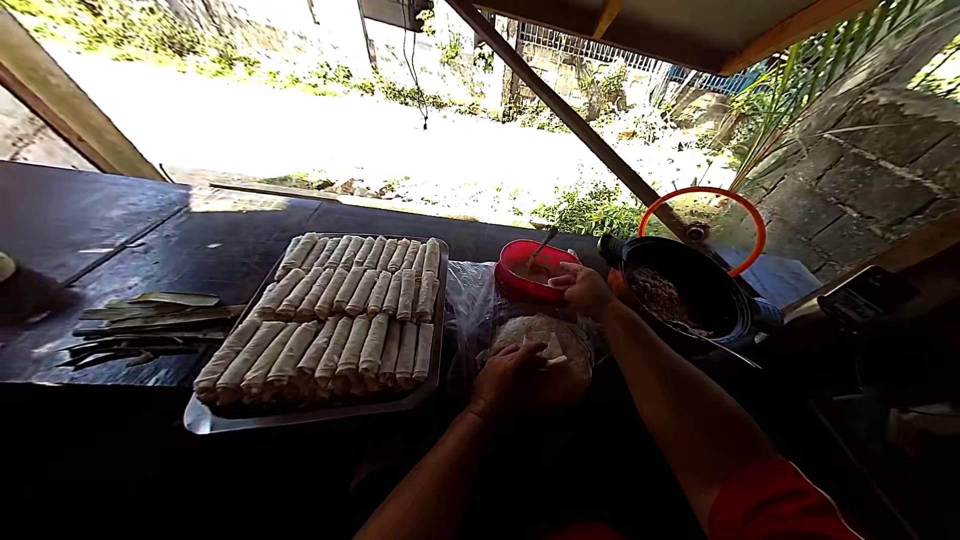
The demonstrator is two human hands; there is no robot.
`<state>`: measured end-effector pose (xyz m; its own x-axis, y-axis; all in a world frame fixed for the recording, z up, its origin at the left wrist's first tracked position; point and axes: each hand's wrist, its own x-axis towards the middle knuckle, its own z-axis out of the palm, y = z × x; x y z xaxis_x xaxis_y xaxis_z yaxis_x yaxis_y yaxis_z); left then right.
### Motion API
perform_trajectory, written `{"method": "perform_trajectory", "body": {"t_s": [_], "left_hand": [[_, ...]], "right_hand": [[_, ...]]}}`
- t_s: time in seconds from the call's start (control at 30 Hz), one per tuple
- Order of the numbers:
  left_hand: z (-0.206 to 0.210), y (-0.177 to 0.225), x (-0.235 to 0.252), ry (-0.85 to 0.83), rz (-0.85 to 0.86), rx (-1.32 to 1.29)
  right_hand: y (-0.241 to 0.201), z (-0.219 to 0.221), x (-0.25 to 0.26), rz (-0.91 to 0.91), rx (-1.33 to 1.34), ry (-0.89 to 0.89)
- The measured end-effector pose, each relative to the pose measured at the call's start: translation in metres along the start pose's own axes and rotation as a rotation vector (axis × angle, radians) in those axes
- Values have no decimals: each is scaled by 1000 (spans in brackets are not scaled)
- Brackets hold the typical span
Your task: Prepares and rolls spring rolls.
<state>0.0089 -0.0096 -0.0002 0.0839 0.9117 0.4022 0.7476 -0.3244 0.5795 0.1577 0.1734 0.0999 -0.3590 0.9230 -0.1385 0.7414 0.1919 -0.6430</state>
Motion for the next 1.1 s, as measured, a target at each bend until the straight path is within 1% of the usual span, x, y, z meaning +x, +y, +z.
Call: {"method": "perform_trajectory", "body": {"t_s": [0.1, 0.17, 0.3, 0.43, 0.5, 0.57, 0.67, 0.73, 0.83, 0.97, 1.03, 1.1], "left_hand": [[1, 0, 0, 2, 5, 10], [1, 0, 0, 3, 3, 16], [2, 0, -1, 24, 22, 28], [2, -1, -2, 55, 47, 41], [4, -2, -4, 85, 63, 42], [5, -3, -5, 103, 73, 37], [7, -4, -7, 134, 85, 36], [9, -5, -9, 175, 114, 50], [11, -6, -11, 235, 162, 99], [11, -7, -12, 242, 176, 97], [11, -7, -13, 238, 177, 88], [10, -9, -13, 241, 185, 82]], "right_hand": [[4, -2, -5, -29, 260, 4], [6, -2, -9, -44, 358, 12], [9, -2, -18, -35, 517, 43], [7, -8, -29, -19, 609, 91], [5, -12, -37, -39, 662, 101], [8, -14, -46, -97, 702, 95], [7, -16, -66, -129, 657, 89], [8, -12, -80, -138, 592, 48], [20, 7, -88, -214, 478, -44], [31, 38, -87, -282, 361, -119], [32, 49, -84, -312, 207, -106], [29, 55, -84, -376, -15, -78]]}}
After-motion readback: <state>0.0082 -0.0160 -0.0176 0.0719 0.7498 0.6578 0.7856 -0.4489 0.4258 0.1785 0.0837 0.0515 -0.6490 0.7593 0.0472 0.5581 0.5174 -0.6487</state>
